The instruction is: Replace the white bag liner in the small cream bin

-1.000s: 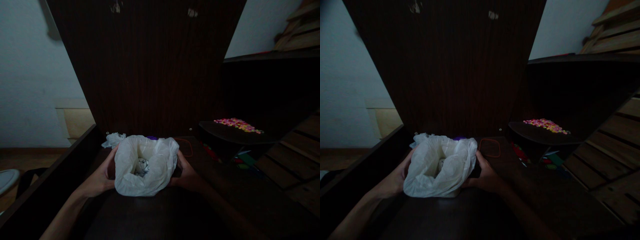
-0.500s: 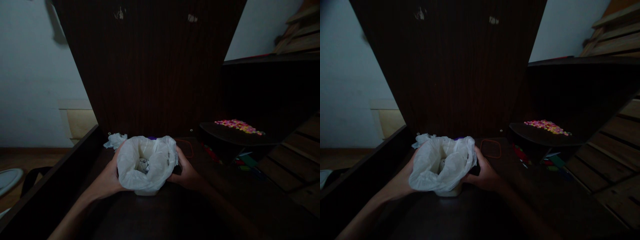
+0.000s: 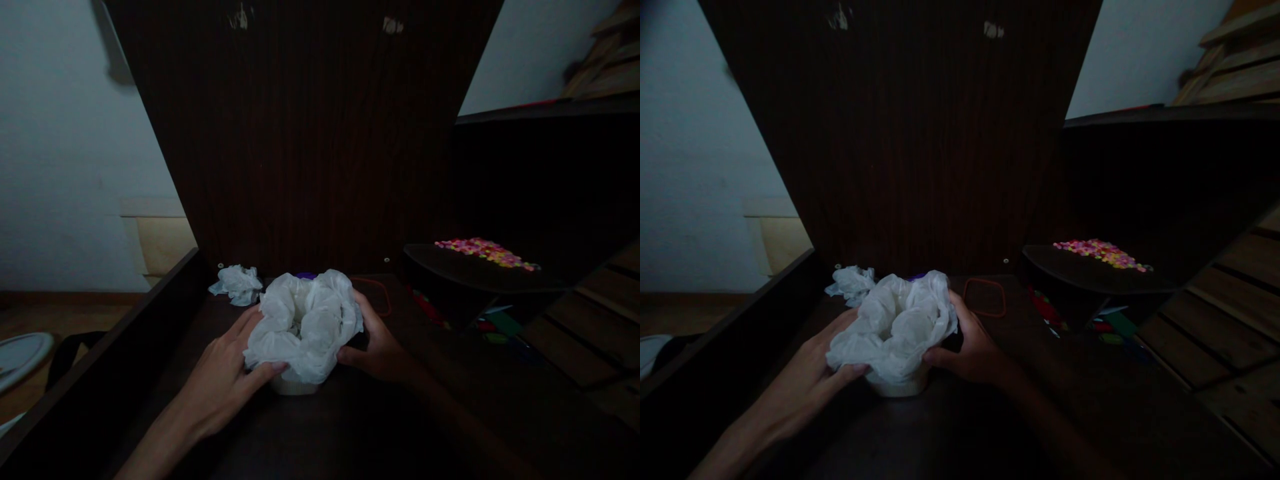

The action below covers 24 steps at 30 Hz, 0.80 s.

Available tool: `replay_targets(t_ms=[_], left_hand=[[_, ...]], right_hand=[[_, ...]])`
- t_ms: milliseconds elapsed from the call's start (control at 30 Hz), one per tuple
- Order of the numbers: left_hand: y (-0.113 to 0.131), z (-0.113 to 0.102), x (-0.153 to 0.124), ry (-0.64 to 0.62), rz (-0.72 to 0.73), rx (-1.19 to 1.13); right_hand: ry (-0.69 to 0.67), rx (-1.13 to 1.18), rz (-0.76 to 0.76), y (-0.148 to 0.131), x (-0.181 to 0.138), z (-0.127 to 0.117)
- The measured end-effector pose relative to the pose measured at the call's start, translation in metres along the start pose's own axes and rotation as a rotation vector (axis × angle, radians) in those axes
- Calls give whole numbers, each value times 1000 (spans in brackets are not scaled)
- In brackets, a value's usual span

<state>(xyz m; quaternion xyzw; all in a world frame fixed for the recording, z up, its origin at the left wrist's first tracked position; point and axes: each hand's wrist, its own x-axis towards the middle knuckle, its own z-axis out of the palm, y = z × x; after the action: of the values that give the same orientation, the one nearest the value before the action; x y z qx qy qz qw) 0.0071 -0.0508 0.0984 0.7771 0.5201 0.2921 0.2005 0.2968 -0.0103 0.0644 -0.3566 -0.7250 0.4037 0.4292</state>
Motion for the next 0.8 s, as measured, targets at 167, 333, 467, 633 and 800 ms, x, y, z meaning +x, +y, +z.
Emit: replay_targets(t_ms=[167,333,467,633,800], left_hand=[[14,-5,1,10,6,136],[31,-13,4,15,-8,226],[42,-17,6,12,-11,311],[50,-24,12,2,15,384],[56,-40,20,14,39,302]], right_hand=[[75,-144,-24,-9,7,0],[145,-268,-190,-26,21,0],[187,-294,-289,-39,32,1],[193,-247,-368,-49,46,3],[255,-185,-335,-60,57,4]])
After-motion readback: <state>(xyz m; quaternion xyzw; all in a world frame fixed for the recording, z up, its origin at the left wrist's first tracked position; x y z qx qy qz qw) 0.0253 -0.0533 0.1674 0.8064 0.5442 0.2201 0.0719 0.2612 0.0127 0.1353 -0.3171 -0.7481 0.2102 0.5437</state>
